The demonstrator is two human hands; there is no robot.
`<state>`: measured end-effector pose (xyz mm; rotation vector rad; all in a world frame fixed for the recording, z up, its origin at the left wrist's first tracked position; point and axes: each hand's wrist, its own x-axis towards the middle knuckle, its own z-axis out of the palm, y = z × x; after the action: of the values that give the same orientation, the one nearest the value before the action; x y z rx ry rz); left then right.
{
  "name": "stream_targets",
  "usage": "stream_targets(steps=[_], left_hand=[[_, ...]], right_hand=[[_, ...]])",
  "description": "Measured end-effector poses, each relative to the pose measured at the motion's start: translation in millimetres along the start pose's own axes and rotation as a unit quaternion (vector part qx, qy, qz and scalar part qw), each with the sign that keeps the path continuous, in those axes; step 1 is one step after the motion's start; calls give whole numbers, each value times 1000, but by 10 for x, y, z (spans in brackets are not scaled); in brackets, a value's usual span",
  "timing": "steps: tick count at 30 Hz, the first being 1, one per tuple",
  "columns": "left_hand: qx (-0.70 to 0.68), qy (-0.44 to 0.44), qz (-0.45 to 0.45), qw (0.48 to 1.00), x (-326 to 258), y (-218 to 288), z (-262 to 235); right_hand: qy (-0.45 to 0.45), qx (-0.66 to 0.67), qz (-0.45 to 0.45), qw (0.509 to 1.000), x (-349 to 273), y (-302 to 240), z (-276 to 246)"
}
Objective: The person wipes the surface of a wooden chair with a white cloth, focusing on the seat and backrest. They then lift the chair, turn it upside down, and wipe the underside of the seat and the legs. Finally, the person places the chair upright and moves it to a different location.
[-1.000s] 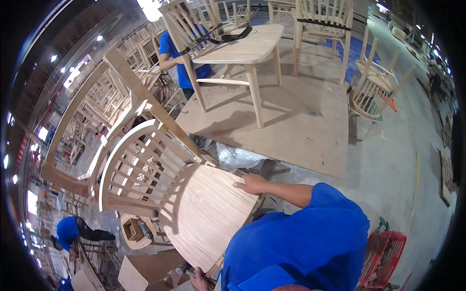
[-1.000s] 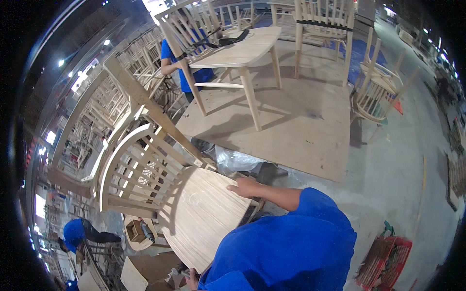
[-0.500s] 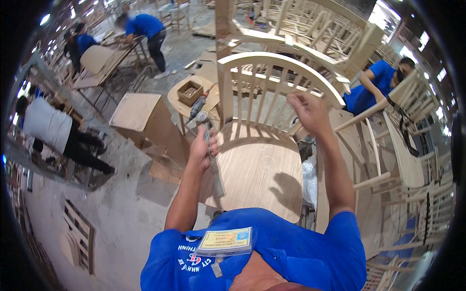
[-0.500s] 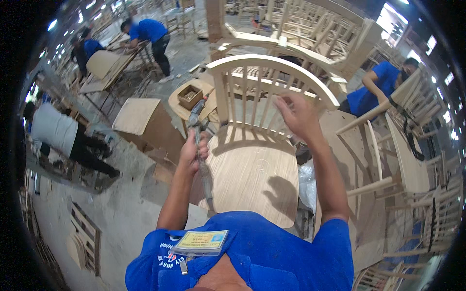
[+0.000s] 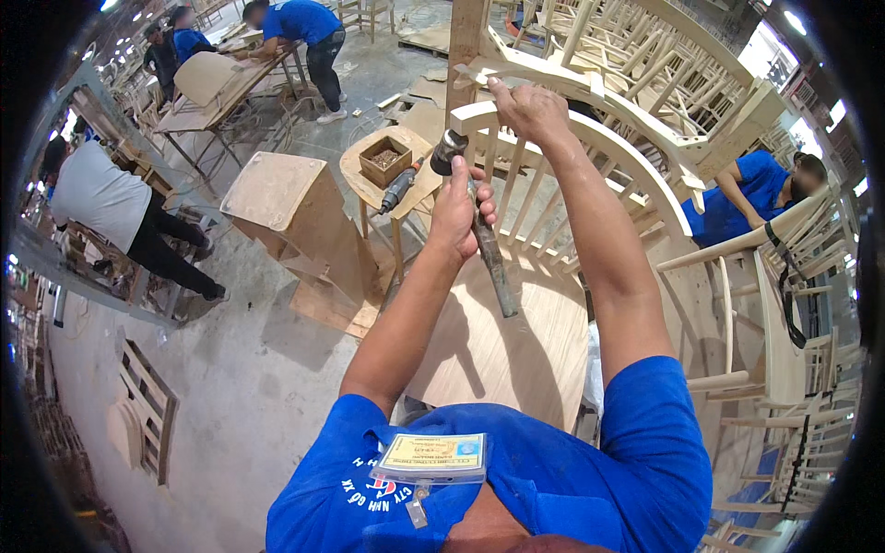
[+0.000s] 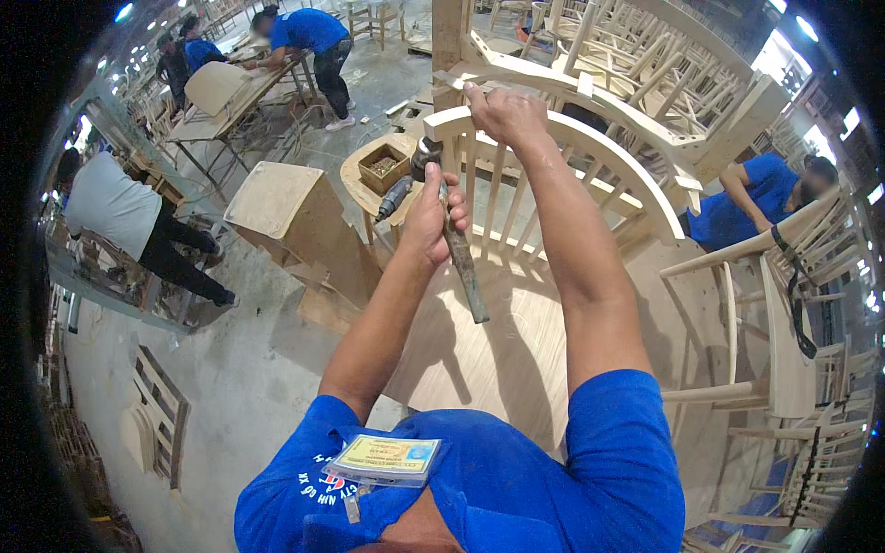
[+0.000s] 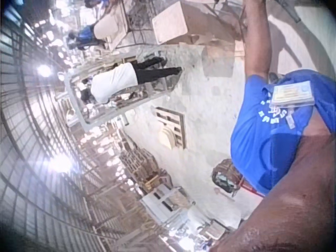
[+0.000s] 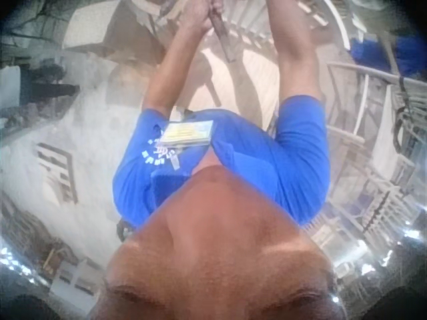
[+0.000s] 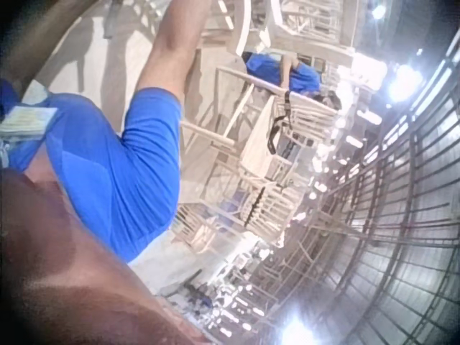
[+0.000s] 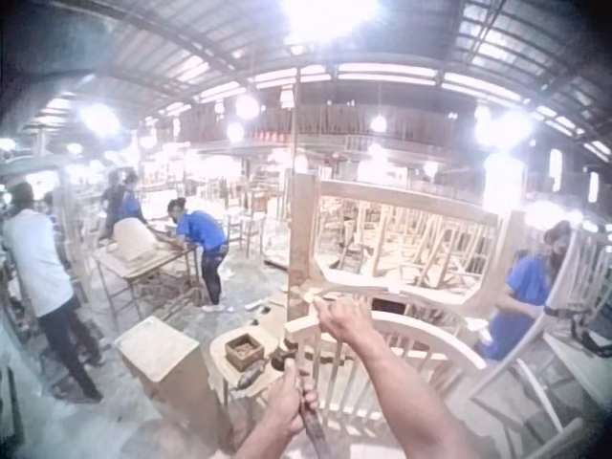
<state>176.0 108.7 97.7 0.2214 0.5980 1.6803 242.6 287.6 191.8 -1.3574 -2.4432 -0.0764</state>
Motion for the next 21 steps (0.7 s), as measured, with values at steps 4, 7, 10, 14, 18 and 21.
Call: stream_targets(steps=[4,7,10,14,18,21], left_hand=[[-48,94,-36,994,91,-87,-355],[-60,172,0,983,252,232,-299],[-34,47,-47,997,51,62,264],[-102,74,-46,991,105,208,-394],[-30,-20,-35,999,76,254,64],[55,-2,-26,998,-47,205,50]], right_hand=[[103,-28,-71,992,51,59,68],[123,11,-109,986,134,-285,-98],[147,-89,-149,974,-8,189,78],[166,-67,-143,973,57,-254,-40],[137,-13,-119,983,21,-49,-57],[171,40,-178,968,-160,15,-167]])
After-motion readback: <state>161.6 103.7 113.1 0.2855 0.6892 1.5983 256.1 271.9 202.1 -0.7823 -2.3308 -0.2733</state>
